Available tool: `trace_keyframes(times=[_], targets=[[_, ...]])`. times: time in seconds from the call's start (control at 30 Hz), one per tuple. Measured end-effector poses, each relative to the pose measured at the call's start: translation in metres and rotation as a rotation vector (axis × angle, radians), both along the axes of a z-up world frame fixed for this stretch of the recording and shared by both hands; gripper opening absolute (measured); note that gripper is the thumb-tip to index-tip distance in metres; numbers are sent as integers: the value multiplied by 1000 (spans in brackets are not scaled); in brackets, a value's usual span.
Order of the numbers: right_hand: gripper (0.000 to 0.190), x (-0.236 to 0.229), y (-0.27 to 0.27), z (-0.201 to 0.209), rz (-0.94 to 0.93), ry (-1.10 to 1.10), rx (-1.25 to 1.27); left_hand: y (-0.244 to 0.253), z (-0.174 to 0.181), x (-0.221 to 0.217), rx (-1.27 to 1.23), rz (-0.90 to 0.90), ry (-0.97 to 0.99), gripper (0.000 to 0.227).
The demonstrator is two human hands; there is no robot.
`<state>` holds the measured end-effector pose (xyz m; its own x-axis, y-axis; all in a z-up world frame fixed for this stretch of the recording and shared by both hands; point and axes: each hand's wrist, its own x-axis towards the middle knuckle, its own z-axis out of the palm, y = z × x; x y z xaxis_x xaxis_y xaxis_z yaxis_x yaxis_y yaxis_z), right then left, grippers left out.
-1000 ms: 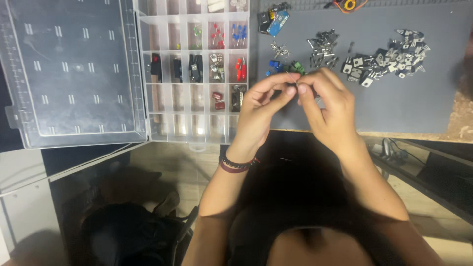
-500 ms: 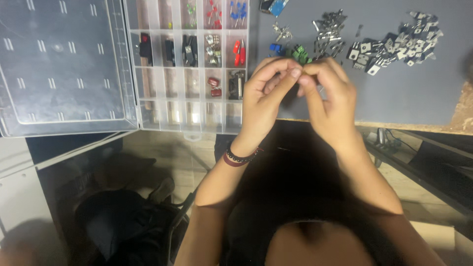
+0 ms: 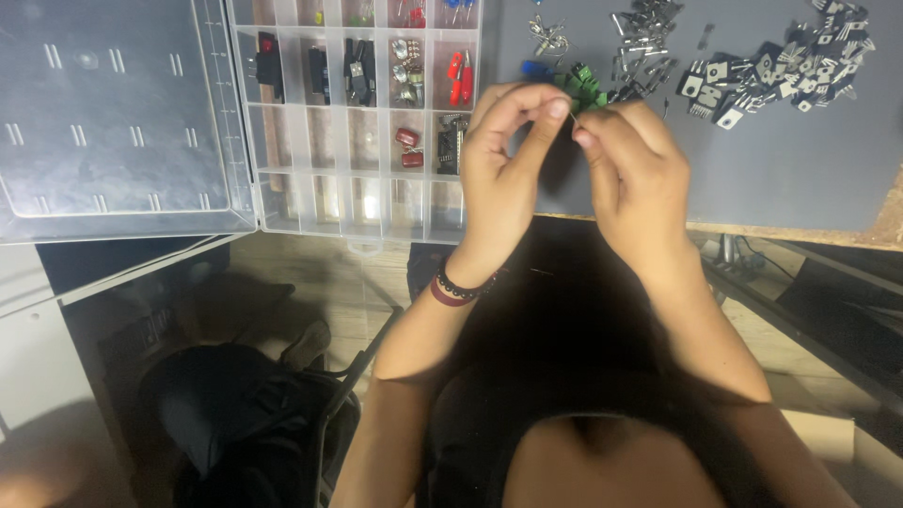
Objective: The person sorts various electronic components from a compartmentalized plastic box onto a work surface. They pick up small items such as capacitors, resistors, and integrated circuits, then place them into separate piles on the table. The person also handles a small blue circuit board, turning it over in their hands.
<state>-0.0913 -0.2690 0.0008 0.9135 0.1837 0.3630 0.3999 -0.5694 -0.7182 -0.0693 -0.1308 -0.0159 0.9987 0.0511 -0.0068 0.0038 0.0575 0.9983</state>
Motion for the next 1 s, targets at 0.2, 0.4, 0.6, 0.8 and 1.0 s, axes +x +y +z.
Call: trace_keyframes(times=[0.2,0.4,0.6,0.8,1.0], targets=[[28,1,-3,3,-64,125,40,12,1,5,-49,-86,17,9],[29,4,-4,2,-13,186,100,11,-3,5,-191,-211,85,10],[23,5,-1,2,5,151,57,7,8,3,196,-25,-90,8],[19,4,7,6,-9,58,-29,4,3,-2,391,131,-168,10],[15,5,11,-2,-31,12,10,12,-6,-1,239,177,-290,12]])
